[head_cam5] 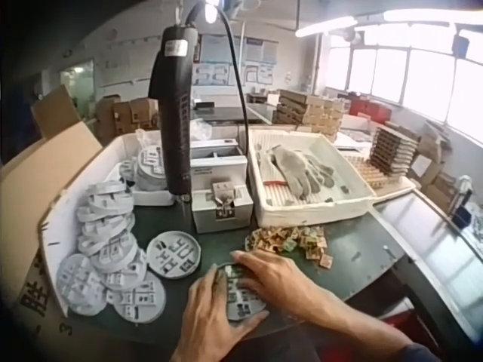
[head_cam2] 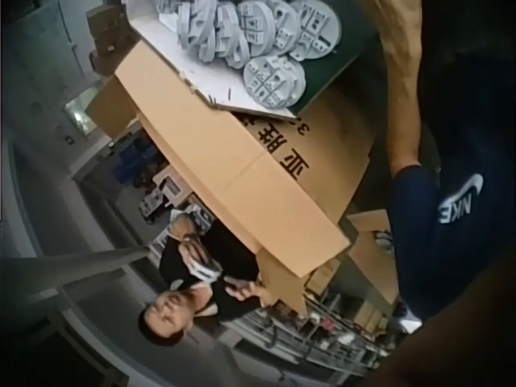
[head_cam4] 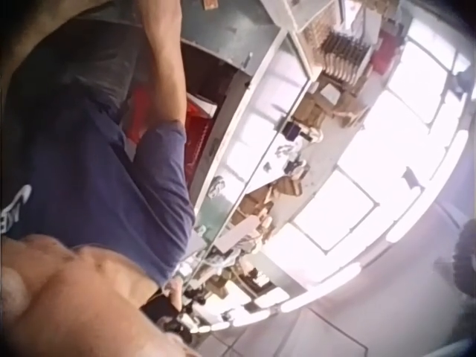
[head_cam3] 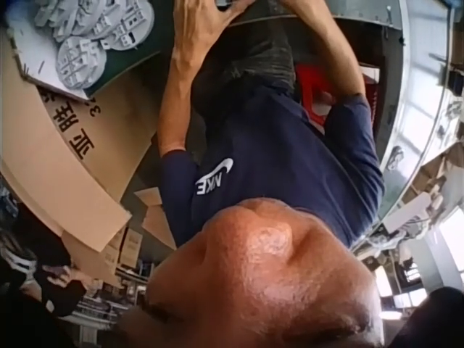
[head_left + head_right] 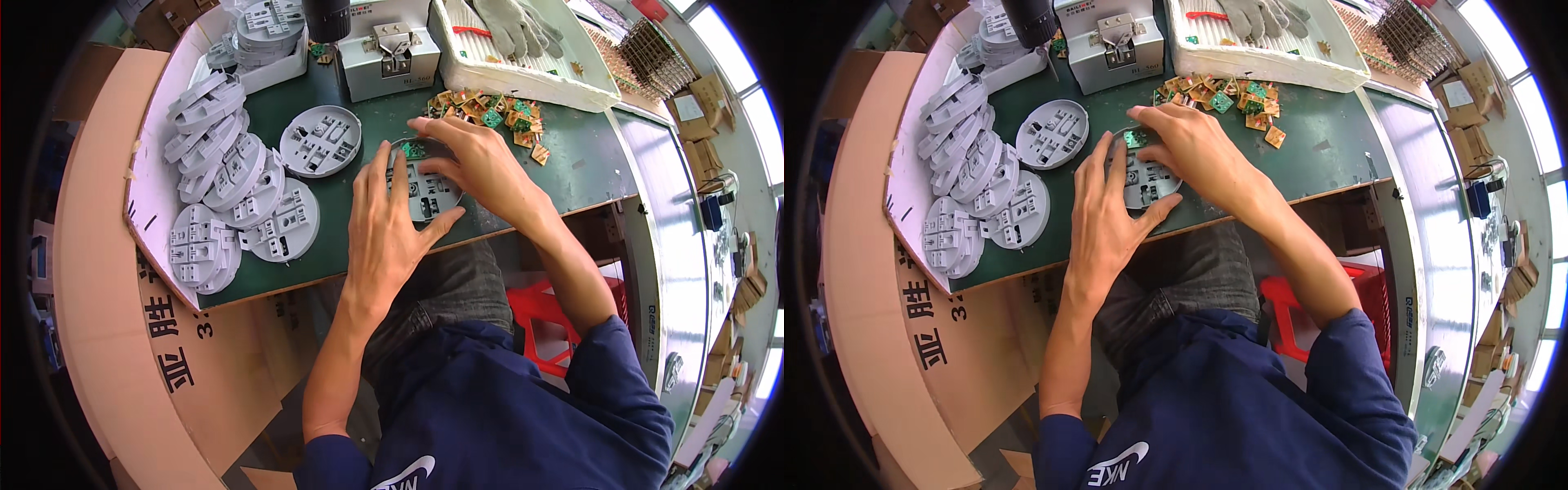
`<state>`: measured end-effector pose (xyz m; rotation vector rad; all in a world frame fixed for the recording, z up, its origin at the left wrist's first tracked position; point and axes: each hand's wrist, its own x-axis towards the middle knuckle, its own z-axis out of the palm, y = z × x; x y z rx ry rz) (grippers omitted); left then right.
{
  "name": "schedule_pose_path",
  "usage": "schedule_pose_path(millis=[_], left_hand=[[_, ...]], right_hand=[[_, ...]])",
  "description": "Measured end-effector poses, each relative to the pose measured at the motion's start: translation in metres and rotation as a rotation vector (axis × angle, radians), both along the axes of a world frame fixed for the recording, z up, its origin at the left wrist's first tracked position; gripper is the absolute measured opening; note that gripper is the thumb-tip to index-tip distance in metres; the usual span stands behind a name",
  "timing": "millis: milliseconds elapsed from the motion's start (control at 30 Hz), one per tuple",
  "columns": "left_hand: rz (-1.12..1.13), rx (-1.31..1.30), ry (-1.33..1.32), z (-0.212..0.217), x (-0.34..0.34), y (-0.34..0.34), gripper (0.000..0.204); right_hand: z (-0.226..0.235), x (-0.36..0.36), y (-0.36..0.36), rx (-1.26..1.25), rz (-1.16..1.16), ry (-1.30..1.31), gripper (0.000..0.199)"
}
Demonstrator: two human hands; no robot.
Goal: Assembling electronic circuit boards into circular plastic housings at a factory workstation.
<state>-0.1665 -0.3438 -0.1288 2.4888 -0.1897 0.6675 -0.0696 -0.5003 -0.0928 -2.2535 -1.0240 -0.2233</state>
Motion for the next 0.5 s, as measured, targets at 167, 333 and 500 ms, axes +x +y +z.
schedule_pose_path(millis=[167,333,500], left_hand=[[0.009,0.039,-0.004,-0.001,0.0,-0.001,0.083],[0.01,0.027,0.013,0.003,0.002,0.002,0.084],[0.019,0.002,0.012,0.003,0.002,0.002,0.085]], right_hand=[[-0.01,-0.006,-0.015,-0.071,0.102,-0.184,0.037],[-0.004,-0.005,-0.016,-0.125,0.103,-0.23,0.032],[-0.011,0.002,-0.016,0.049,0.098,-0.083,0.029]])
